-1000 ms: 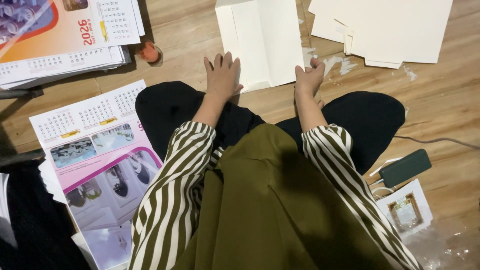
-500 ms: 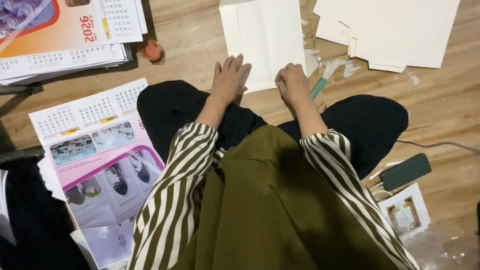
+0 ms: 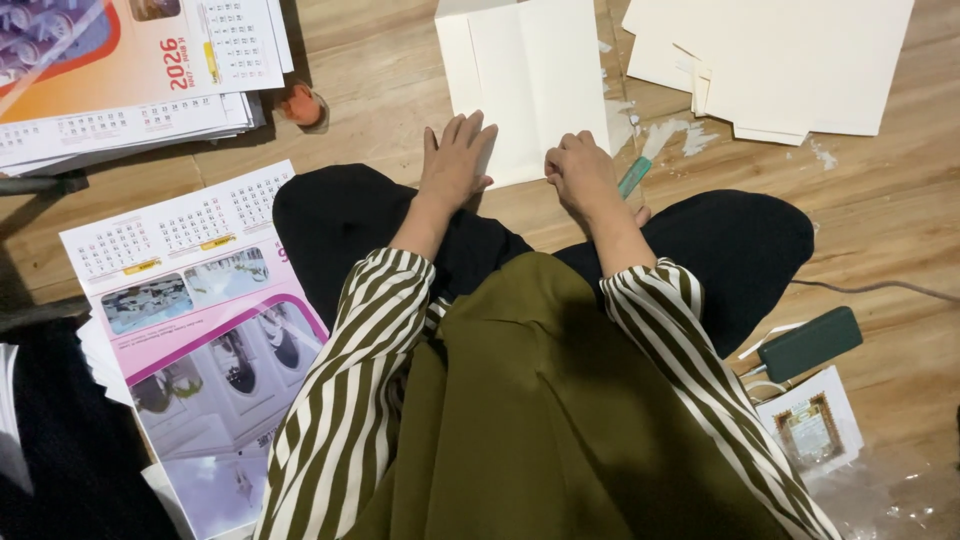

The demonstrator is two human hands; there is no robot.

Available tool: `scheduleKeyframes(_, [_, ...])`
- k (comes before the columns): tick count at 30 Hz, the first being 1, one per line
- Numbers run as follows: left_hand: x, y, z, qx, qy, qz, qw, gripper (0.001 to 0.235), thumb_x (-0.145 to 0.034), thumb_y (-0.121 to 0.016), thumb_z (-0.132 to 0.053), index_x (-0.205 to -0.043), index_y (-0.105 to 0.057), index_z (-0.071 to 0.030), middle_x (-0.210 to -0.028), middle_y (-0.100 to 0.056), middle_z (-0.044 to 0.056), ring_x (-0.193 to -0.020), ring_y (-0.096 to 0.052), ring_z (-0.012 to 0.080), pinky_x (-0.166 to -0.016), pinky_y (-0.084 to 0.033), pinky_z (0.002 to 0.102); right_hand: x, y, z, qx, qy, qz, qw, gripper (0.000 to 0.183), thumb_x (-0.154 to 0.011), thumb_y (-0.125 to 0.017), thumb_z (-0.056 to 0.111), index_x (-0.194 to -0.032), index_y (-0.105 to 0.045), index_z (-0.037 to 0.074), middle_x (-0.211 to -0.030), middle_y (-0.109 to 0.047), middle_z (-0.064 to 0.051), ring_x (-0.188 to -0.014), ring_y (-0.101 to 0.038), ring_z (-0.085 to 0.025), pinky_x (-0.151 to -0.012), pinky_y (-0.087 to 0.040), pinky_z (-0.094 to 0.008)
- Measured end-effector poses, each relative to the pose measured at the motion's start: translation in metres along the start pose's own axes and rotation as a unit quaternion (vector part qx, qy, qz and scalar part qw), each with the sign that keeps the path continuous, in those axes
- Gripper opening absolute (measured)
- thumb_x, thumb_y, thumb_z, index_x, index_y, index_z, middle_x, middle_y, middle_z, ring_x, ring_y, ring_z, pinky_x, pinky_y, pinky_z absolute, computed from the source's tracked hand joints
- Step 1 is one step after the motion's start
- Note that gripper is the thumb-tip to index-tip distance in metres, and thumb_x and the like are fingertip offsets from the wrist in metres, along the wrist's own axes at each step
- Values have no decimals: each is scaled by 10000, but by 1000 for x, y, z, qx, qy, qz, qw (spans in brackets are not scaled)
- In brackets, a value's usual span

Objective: Folding paper templates into envelopes and creasing the edges with a hand tool.

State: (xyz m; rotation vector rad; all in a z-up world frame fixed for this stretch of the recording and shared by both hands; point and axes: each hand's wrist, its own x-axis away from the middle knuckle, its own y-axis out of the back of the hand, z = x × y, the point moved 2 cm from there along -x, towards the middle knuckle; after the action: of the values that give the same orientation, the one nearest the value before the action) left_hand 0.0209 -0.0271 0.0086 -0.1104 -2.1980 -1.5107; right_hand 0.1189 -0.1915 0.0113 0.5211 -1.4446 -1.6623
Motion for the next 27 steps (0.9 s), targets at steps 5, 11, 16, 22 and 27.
scheduleKeyframes(5, [1,1,0,-9,2,-3,1000,675,-803,-654,-311,-1375,-304,-235,-1440,-220,61,-1334,-183,292,-1046,-167,612,-1,3,2,1,-7,3,1000,69,-749,-695,172,-766,-639,135,-791,-549,-46,-907,-507,-220,-757,-460,-316])
scheduleKeyframes(11, [-1,12,-2,-11,14,1,1000,741,-770,-689,-326,-1384,-288,-222,-1446,-211,76,-1332,-191,302,-1048,-162,618,-2,5,4,-3,-20,17,1000,67,-756,-689,168,-761,-632,133,-788,-548,-42,-907,-508,-220,-748,-466,-321])
scheduleKeyframes(16, [-31,0,12,-27,11,-5,1000,742,-732,-729,-303,-1354,-343,-179,-1377,-308,81,-1271,-292,304,-1015,-263,591,-3,17,8,-33,-23,34,999,129,-755,-698,236,-740,-627,129,-778,-549,-52,-905,-511,-229,-736,-478,-343])
scheduleKeyframes(22, [-60,6,22,-82,-3,-94,992,596,-547,-781,-131,-1082,-519,-105,-1078,-473,92,-930,-446,279,-820,-327,427,-6,-2,4,-57,-8,-80,995,111,-751,-638,177,-738,-628,68,-811,-556,-65,-821,-492,-261,-677,-447,-357])
scheduleKeyframes(27, [-74,19,30,-109,46,-9,993,1224,-416,-860,-405,-1389,-187,-91,-1442,-163,150,-1284,-193,364,-984,-168,643,-26,-9,3,9,-23,-6,1000,179,-729,-647,182,-818,-547,62,-746,-591,-97,-768,-536,-305,-636,-439,-396])
